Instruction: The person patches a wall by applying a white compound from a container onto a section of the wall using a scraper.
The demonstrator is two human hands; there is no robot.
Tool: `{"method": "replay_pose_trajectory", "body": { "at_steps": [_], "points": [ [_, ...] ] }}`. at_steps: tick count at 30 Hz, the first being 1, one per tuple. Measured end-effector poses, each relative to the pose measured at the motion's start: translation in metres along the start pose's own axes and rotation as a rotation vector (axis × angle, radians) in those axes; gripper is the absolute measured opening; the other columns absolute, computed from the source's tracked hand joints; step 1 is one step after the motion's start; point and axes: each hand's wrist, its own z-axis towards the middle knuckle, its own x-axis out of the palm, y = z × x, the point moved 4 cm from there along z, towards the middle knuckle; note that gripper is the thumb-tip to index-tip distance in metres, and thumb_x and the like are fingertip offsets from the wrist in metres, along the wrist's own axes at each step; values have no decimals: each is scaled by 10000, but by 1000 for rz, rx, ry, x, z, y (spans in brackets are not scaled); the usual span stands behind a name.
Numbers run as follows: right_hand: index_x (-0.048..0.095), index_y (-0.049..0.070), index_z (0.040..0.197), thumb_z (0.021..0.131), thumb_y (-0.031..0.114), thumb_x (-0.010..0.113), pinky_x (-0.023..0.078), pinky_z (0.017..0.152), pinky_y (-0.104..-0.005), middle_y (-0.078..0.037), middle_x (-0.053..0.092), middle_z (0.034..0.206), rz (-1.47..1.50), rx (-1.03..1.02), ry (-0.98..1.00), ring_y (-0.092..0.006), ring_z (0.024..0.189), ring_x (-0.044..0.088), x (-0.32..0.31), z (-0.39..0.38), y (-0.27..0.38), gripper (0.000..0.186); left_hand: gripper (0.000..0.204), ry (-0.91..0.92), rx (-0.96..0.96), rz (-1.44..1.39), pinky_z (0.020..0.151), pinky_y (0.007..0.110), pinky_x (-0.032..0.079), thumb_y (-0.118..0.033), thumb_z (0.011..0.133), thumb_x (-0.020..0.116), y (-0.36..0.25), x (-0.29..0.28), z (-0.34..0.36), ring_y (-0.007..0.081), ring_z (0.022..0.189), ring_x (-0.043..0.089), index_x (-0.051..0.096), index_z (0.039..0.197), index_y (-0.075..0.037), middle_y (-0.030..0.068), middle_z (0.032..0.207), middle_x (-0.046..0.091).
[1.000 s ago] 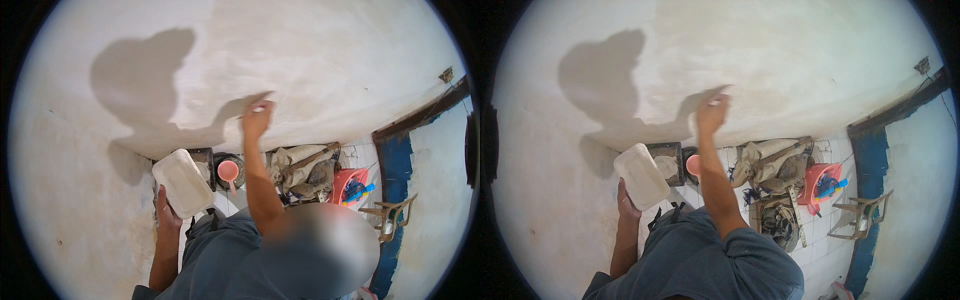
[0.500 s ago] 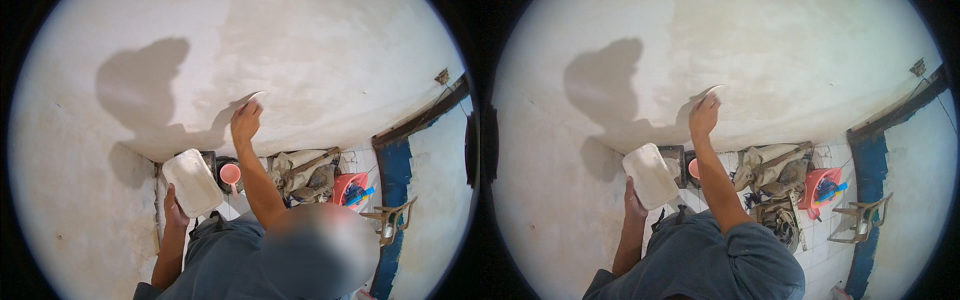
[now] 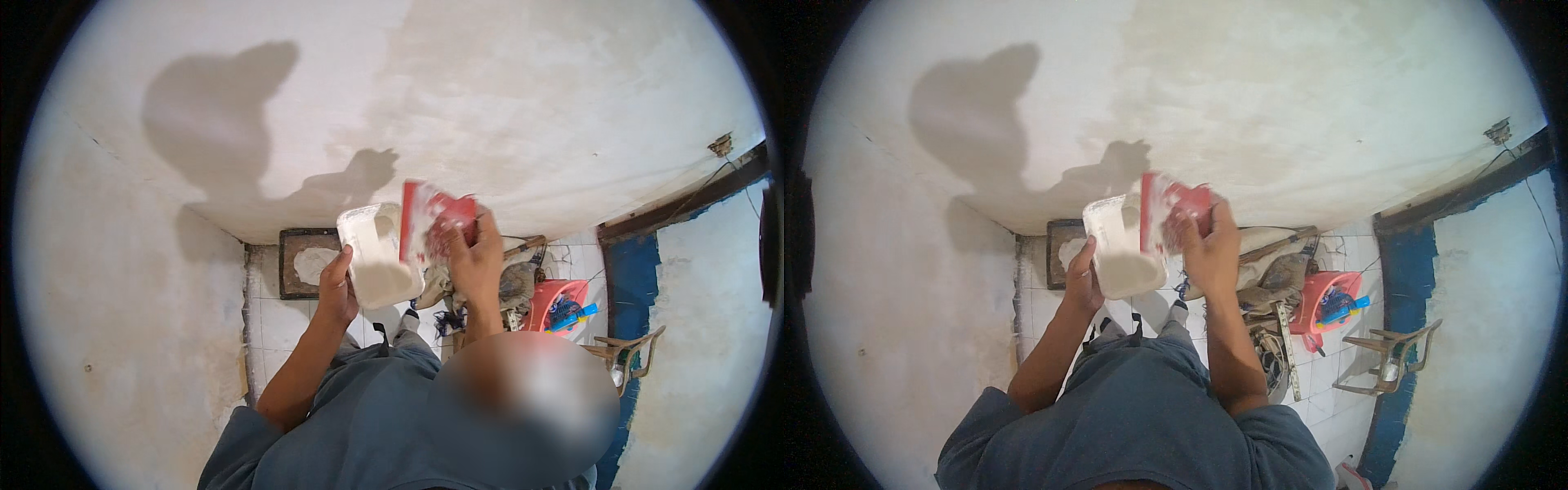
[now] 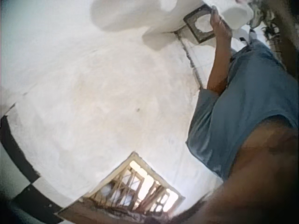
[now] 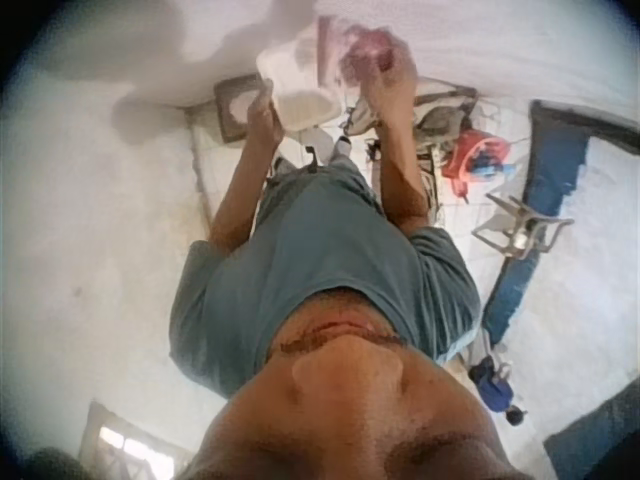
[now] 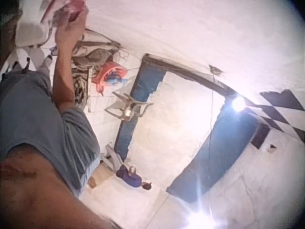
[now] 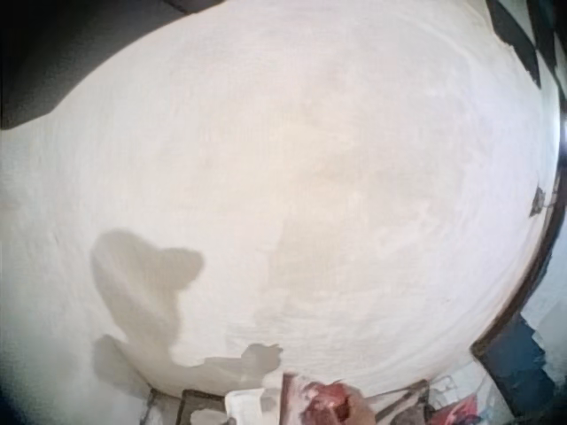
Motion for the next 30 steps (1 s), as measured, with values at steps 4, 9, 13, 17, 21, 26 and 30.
{"method": "replay_pose_trajectory", "body": {
  "at_steps": [4, 9, 13, 17, 21, 26, 30],
  "points": [
    [562, -33, 1197, 852, 106, 642, 518, 728, -387, -239, 684, 884, -345, 10, 60, -351, 818, 689, 6, -15, -5, 381, 384, 51, -8, -5, 820, 325, 559, -300, 979, 567, 10, 21, 10, 186, 934, 681, 579, 1212, 6, 101, 1070, 683],
    [567, -31, 1190, 838, 73, 624, 520, 731, -394, -235, 684, 880, -417, 11, 34, -361, 826, 688, 7, -16, -16, 372, 342, 30, 13, -3, 790, 324, 559, -303, 968, 597, 20, 23, 17, 167, 906, 683, 614, 1148, -12, 91, 1051, 688],
    [582, -30, 1169, 840, 72, 621, 520, 740, -386, -228, 681, 872, -361, 50, 84, -355, 814, 685, 6, -12, -26, 346, 330, 40, -2, -9, 786, 321, 558, -298, 963, 610, 25, 36, 16, 167, 887, 681, 627, 1126, -12, 87, 1027, 691],
    [592, -30, 1153, 842, 87, 630, 520, 737, -376, -223, 682, 867, -309, 21, 81, -338, 806, 687, 11, -10, -36, 334, 304, 41, -52, 35, 753, 309, 557, -294, 956, 624, 32, 41, 16, 150, 847, 675, 638, 1100, -27, 68, 991, 693],
    [597, -26, 1146, 842, 99, 649, 520, 729, -369, -212, 681, 859, -297, -26, 104, -304, 788, 686, 22, -13, -36, 332, 290, 19, -51, 120, 702, 299, 556, -308, 939, 650, 38, 34, 20, 124, 794, 665, 649, 1068, -48, 52, 940, 693],
    [587, -33, 1163, 875, 80, 639, 524, 713, -335, -165, 683, 850, -256, 35, 202, -215, 771, 673, 29, -13, -43, 313, 294, -27, -37, 164, 678, 293, 553, -321, 925, 669, 35, 27, 18, 121, 764, 664, 660, 1052, -56, 50, 905, 695],
    [571, -37, 1173, 925, 14, 581, 523, 697, -263, -92, 681, 893, 306, 239, 128, -122, 787, 645, 23, -9, -64, 253, 292, 11, -38, 147, 701, 306, 559, -308, 931, 662, 32, 31, 15, 146, 822, 682, 661, 1062, -47, 81, 960, 706]
  ]
}}
